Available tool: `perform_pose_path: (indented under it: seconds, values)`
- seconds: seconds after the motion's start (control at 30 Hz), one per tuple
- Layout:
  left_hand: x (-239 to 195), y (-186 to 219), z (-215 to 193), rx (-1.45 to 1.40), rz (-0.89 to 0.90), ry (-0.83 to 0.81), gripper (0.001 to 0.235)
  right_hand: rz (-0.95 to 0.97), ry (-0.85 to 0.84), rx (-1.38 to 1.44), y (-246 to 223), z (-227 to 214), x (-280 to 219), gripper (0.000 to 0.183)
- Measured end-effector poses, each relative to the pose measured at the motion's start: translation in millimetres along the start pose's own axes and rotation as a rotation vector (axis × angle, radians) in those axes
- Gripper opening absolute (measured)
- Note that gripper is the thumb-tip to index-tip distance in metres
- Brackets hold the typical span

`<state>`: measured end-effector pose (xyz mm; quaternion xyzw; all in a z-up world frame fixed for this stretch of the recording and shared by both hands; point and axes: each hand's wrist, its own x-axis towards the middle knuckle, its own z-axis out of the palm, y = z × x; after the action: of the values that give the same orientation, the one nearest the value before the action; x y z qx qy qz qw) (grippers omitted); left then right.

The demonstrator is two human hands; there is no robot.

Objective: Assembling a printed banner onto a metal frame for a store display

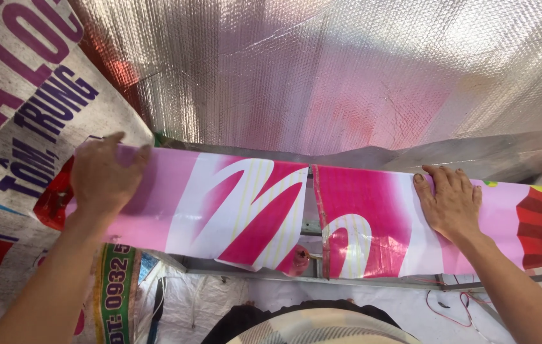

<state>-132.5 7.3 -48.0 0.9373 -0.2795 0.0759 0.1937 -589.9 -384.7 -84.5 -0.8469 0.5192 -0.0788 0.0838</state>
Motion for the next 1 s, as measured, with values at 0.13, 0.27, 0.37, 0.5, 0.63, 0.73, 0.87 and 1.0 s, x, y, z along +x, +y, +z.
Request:
perform_pose_path:
  seconds: [0.13,0.27,0.37,0.5,0.63,0.73,0.87,1.0]
  values:
    - [-38.2,-10.1,-32.6,-0.371,-0.156,0.239,0.017,0.008,0.016,0.029,-4.8,-3.6,-1.3,0.072]
    - [-86.6,-112.8,16.5,-0.049,-0.149,0.607,0.01,-0.08,0.071,-0.029,17.1,12.7,9.8,0.063]
    - [-118.4,-88.9,3.9,-0.22,-0.508,0.444,0.023,-0.166,0.182,-0.111,39.6,27.1,26.6,0.045]
    - [-118.8,-28.0,-26.8,-0.684,-0.924,0.157,0.035,-0.1,0.208,0.082,39.2,13.7,29.4,0.031]
    - [-109.5,-36.4,-11.0,-0.986,-1.045,0.149,0.024,0.239,0.05,0.141,23.9,-7.6,39.0,0.041]
    - [-106.1,-37.6,-17.4,-1.186,-1.089,0.153,0.023,0.271,0.033,0.23,29.7,-8.7,41.2,0.031]
    - [-107.9,-35.6,-27.5,-1.293,-1.026,0.161,0.03,0.182,-0.051,0.262,68.8,2.8,87.8,0.034]
    - [-105.8,-19.7,-50.2,-1.288,-1.082,0.171,0.021,0.098,-0.269,0.093,70.9,-7.9,114.7,0.031]
